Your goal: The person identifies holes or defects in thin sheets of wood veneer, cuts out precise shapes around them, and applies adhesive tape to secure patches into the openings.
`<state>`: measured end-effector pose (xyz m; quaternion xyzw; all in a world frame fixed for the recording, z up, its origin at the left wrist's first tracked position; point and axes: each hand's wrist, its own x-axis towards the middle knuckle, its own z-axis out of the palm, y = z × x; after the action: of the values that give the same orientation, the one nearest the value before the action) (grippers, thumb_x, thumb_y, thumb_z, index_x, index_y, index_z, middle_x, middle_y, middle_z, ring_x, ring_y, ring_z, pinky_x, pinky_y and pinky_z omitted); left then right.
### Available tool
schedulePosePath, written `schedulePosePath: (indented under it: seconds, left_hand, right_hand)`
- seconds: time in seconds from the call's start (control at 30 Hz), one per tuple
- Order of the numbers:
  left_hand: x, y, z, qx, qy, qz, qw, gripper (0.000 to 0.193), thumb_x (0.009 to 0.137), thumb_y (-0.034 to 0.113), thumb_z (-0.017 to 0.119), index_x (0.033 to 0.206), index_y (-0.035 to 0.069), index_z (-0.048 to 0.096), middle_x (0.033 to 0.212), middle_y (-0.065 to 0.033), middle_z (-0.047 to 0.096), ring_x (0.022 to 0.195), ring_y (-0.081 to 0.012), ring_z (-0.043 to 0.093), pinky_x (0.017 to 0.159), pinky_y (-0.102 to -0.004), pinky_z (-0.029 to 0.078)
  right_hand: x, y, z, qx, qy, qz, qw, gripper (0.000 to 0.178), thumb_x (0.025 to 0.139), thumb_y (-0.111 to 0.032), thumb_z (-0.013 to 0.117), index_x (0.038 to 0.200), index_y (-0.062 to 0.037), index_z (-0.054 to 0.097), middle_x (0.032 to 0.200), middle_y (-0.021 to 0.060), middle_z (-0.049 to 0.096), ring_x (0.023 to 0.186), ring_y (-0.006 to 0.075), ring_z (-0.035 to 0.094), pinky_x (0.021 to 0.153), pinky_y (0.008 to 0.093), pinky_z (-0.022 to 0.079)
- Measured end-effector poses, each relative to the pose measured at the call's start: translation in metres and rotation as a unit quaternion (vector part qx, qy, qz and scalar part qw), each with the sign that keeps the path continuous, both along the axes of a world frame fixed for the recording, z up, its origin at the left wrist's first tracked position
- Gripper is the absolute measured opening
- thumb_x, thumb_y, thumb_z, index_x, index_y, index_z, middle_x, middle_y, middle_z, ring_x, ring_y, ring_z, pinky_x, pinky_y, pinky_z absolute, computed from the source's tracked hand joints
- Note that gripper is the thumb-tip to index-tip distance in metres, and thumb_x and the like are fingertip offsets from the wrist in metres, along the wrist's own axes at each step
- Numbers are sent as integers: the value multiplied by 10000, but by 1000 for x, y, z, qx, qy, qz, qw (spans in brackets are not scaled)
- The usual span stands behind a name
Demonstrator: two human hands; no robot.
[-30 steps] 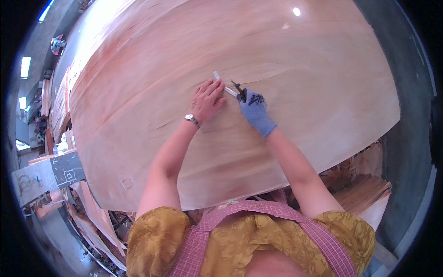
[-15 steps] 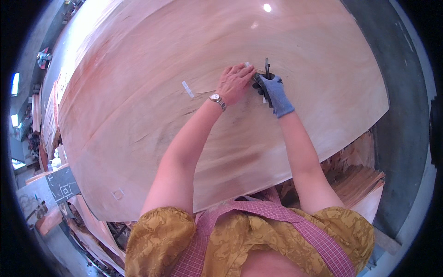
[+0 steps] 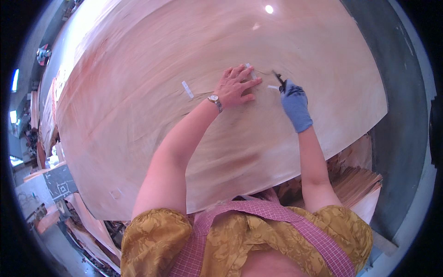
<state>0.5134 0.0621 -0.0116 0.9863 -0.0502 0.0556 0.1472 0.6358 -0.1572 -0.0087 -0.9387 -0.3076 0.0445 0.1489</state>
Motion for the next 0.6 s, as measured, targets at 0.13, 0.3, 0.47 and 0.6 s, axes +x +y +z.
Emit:
schedulePosePath:
  seconds: [0.13, 0.3, 0.47, 0.6]
  left_hand:
    - [-9, 29, -13, -260, -58, 66, 961, 579, 911, 260, 628, 1462, 188, 464, 1514, -83, 437, 1382, -318, 387, 1131, -469, 305]
    - [-49, 51, 7, -124, -172, 353, 911, 503, 887, 60, 578, 1386, 74, 509, 1427, -103, 516, 1268, -334, 486, 1067, -445, 385]
    - [-54, 40, -21, 43, -112, 204, 972, 475, 861, 141, 619, 1331, 93, 572, 1404, -62, 554, 1272, -284, 502, 1089, -454, 357]
    - [-45, 38, -15, 38, -113, 180, 976, 435, 873, 220, 626, 1288, 90, 612, 1387, -50, 575, 1295, -272, 496, 1097, -449, 347]
  right_hand:
    - [-6, 51, 27, 343, 371, -32, 862, 143, 939, -197, 649, 951, -55, 647, 738, 65, 685, 624, 133, 649, 516, 298, 478]
    - [-26, 139, 4, 325, 510, -21, 796, 205, 934, -216, 669, 992, -20, 688, 705, 69, 684, 499, 98, 557, 462, 245, 438]
    - [-35, 166, -26, 236, 427, -10, 873, 224, 888, -252, 706, 912, -31, 681, 697, 82, 688, 546, 154, 622, 491, 294, 481]
    - [-1, 158, -64, 132, 30, 139, 981, 229, 863, -252, 731, 893, -31, 675, 681, 67, 684, 542, 143, 612, 502, 293, 472]
